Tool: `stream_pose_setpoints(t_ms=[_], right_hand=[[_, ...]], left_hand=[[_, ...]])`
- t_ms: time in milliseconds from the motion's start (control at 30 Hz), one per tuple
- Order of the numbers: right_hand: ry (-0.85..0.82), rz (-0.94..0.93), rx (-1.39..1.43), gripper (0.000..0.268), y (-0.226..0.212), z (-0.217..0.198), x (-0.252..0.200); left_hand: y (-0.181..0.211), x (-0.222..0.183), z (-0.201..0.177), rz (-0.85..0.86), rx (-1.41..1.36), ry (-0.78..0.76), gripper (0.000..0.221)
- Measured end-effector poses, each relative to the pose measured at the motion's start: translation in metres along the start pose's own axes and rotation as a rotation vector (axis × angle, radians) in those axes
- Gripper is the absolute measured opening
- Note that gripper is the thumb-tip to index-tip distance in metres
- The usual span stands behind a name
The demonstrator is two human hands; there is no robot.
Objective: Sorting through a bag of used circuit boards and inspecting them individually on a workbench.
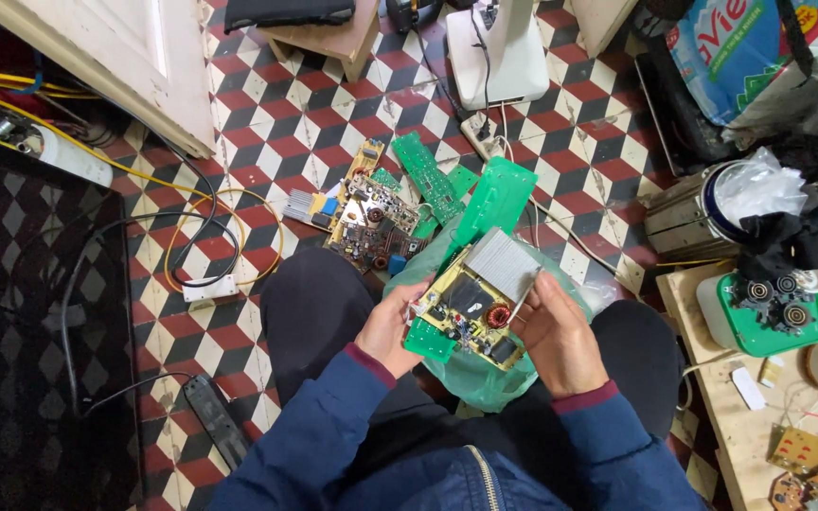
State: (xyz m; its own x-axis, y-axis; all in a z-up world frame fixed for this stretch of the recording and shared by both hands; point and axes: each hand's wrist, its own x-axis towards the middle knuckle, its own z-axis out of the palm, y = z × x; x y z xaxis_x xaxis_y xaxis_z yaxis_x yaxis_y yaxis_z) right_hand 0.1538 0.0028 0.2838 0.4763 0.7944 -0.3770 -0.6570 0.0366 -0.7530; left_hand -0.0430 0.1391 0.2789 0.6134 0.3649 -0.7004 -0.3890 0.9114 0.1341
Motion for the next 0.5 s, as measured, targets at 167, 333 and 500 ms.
stream_pose_setpoints(t_ms=[167,333,500], right_hand=[[0.087,0.004,-0.297,0.043,-0.018,0.041,-0.012],[0.109,0.086,-0.364,0.063,-0.009,0.016,0.000],[0.011,0.254,-1.040,0.061,-0.043,0.048,-0.001]], left_hand=[[-0.003,0.010,-0.029,-0.004,-0.005,-0.002,0.032],[0.003,-0.009,-0.017,0.081,0.081,0.024,0.042],[-0.004,0.004,-0.022,0.180,0.314,-0.014,0.047]])
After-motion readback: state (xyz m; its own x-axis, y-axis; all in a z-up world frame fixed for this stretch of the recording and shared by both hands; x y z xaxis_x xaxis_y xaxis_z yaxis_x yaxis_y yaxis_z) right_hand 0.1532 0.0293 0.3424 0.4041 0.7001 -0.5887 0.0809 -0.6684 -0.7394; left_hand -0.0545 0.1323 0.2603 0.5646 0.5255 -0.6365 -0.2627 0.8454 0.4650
